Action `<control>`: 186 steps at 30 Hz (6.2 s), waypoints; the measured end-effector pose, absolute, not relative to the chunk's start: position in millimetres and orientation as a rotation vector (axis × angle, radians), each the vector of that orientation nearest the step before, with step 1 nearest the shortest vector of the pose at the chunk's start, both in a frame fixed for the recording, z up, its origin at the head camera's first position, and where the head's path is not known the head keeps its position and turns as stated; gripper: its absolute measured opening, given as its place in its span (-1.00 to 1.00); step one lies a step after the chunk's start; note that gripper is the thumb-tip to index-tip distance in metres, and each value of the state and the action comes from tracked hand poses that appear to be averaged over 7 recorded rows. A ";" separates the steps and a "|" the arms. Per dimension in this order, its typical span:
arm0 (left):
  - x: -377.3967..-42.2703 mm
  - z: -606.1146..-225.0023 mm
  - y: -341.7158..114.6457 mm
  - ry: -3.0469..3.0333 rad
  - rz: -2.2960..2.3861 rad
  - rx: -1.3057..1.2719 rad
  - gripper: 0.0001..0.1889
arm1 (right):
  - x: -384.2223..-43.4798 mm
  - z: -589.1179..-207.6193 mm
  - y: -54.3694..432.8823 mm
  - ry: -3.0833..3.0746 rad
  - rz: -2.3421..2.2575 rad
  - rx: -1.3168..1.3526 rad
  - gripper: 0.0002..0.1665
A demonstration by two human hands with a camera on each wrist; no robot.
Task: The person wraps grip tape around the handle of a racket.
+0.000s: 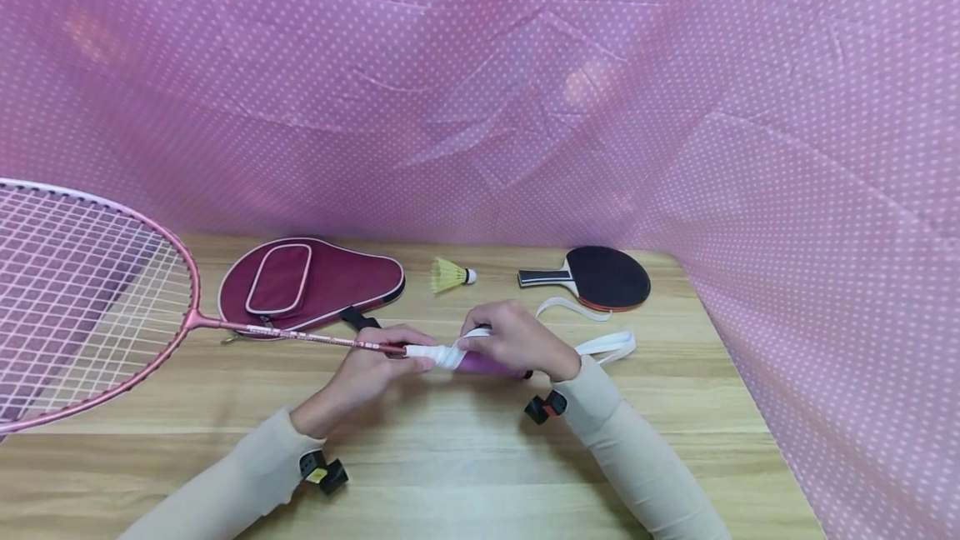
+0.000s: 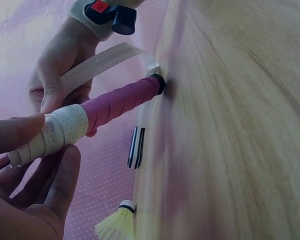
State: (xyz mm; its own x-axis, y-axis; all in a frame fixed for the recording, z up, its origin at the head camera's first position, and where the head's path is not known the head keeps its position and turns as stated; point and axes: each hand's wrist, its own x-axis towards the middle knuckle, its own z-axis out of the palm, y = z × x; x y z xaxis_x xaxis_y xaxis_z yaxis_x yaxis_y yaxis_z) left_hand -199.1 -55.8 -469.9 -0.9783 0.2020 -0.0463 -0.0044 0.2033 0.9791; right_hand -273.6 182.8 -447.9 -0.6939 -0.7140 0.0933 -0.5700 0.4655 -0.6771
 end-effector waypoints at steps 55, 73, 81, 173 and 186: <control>-217.1 -472.5 -70.4 2.238 1.853 0.301 -0.66 | -280.1 -486.5 161.1 1.933 -1.554 -0.619 -0.86; -194.3 -472.3 -50.5 2.377 1.853 -0.013 -0.61 | -261.4 -480.4 166.1 2.094 -1.571 -0.672 -0.71; -196.6 -468.9 -52.5 2.368 1.844 -0.024 -0.76 | -262.0 -477.9 165.7 2.188 -1.464 -0.730 -0.67; -194.1 -464.7 -46.3 2.291 2.008 -0.059 -0.56 | -270.0 -476.6 177.8 2.061 -1.569 -0.729 -0.83; -200.8 -467.8 -51.2 2.292 1.956 -0.154 -0.68 | -269.6 -471.2 170.3 2.237 -1.374 -0.832 -0.70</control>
State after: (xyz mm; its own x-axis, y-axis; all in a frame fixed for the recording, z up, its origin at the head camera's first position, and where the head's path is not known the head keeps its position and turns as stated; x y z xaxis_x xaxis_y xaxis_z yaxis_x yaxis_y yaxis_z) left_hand -200.8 -51.2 -467.8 -0.9870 0.0036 -0.1604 -0.1578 0.1575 0.9748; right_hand -269.6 170.3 -471.2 -0.7501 -0.6611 -0.0171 -0.2838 0.3451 -0.8946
